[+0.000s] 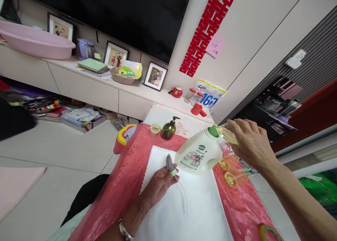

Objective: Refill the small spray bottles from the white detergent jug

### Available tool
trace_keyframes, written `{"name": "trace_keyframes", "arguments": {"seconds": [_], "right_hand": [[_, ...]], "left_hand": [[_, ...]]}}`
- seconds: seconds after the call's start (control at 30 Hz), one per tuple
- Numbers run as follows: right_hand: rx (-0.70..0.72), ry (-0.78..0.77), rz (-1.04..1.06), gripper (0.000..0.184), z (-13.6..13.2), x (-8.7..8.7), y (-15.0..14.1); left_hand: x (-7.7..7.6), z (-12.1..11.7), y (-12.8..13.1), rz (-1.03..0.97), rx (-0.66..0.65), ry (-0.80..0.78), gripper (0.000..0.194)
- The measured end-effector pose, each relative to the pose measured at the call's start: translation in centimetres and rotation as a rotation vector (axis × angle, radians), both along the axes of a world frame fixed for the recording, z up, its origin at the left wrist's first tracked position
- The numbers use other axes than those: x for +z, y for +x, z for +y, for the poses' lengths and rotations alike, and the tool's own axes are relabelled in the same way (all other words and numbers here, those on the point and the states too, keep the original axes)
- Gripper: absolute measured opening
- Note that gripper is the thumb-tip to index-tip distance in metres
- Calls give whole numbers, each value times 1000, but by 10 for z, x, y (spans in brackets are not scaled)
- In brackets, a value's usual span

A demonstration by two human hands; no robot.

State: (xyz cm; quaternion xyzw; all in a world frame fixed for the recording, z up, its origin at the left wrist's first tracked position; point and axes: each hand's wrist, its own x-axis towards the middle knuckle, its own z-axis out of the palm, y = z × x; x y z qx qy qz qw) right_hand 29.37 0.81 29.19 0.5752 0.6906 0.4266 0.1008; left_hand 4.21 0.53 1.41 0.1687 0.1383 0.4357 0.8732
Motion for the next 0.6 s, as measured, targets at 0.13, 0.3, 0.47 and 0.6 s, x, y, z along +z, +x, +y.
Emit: {"name": "trace_keyframes", "arguments": {"seconds": [0.13,0.3,0.47,0.6], "right_hand": [[36,15,-13,63,1,0,0],[64,15,-19,63,2,0,0],[59,5,-22,62,3,1,1],[62,16,-37,60,3,1,0]], "left_hand": [[-2,0,0,-20,0,8,45],[-2,0,0,-24,1,8,43],[-3,0,0,-41,-2,21,41],[-4,0,0,-44,-4,24,37]]}}
